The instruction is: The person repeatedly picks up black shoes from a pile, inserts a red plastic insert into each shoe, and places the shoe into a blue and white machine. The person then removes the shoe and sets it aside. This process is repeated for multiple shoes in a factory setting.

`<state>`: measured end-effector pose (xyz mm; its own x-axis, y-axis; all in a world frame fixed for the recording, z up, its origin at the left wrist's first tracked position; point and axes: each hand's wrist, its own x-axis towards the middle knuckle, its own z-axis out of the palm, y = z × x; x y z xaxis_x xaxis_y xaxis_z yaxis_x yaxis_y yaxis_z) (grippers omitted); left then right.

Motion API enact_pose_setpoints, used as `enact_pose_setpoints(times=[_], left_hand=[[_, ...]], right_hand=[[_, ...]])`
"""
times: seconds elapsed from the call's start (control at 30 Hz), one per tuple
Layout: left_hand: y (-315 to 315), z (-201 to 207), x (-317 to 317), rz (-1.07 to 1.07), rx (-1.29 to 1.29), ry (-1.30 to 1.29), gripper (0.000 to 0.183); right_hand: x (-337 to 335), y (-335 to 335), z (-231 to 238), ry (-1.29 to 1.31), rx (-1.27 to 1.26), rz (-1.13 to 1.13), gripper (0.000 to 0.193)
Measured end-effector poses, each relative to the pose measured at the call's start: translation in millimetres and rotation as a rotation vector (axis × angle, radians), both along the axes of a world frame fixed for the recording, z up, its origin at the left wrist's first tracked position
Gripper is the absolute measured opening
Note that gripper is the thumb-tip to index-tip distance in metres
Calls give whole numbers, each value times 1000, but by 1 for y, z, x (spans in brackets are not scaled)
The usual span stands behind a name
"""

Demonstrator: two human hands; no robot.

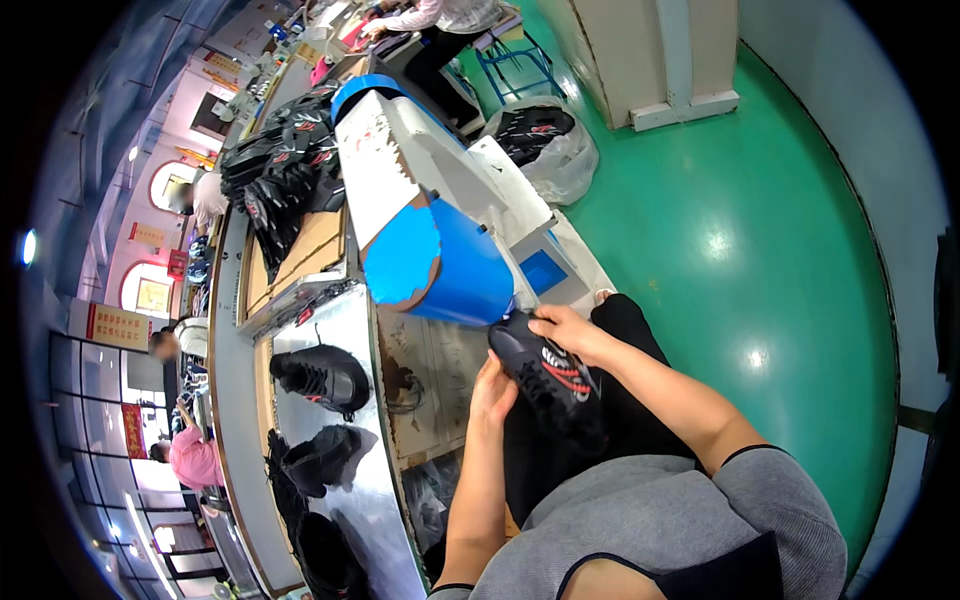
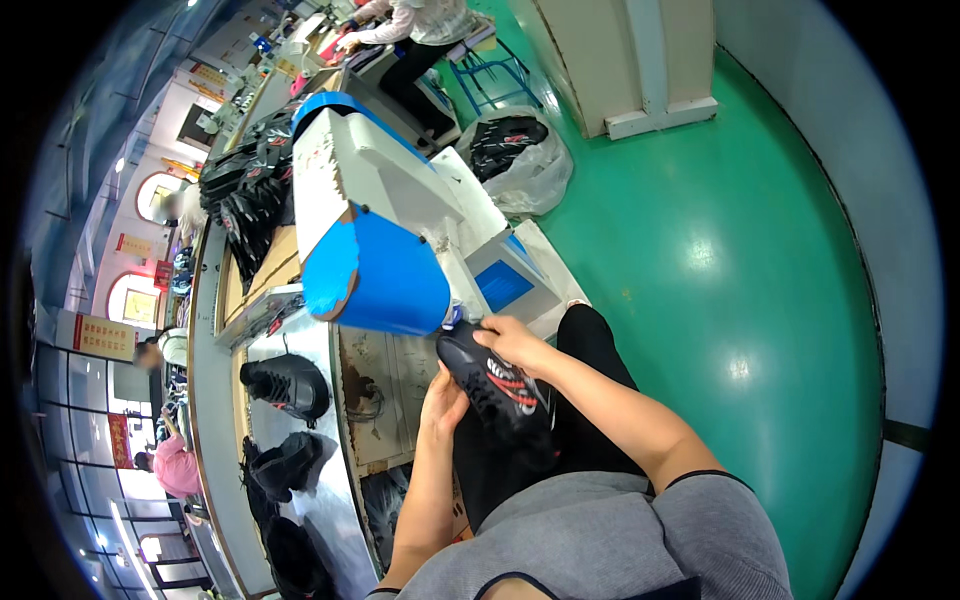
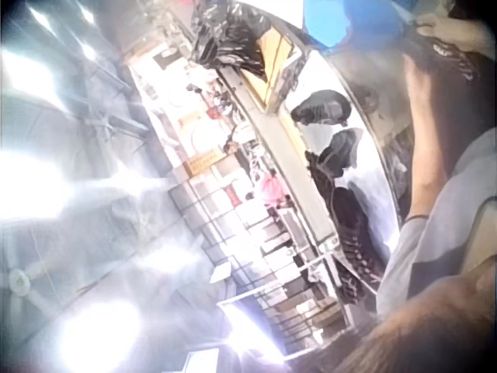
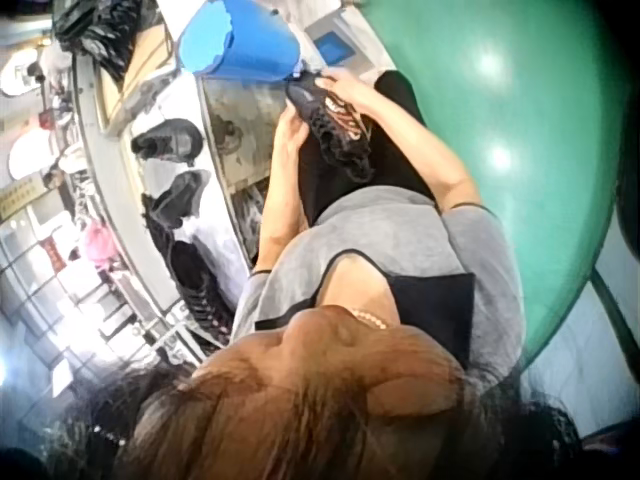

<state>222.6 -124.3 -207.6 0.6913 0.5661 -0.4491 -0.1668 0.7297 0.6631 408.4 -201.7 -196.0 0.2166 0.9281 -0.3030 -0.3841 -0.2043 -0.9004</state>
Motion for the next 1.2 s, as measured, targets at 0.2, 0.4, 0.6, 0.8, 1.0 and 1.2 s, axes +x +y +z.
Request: enact_pose_setpoints(times=[0.2,0.4,0.6,0.8,1.0,1.2], left_hand=[[-62,85,-7,96,588,439,31],[-142,114,-6,-228,1564,811,55],[-107,69,-26,-360,1420,881,51],[-54,96,-35,-582,1065,572,44],[-7,94,-1,-334,565,604,24],[57,88,30,-318,471,662,27]], right_hand=[[7,-76,-14,611,10,-450,15],[19,-104,-11,963,32,-618,27],[17,-102,-27,333,-45,-473,28],[17,-75,47,-824,524,347,41],[43,-3,34,-955,215,547,41],[40,21,29,-836,-7,155,36]])
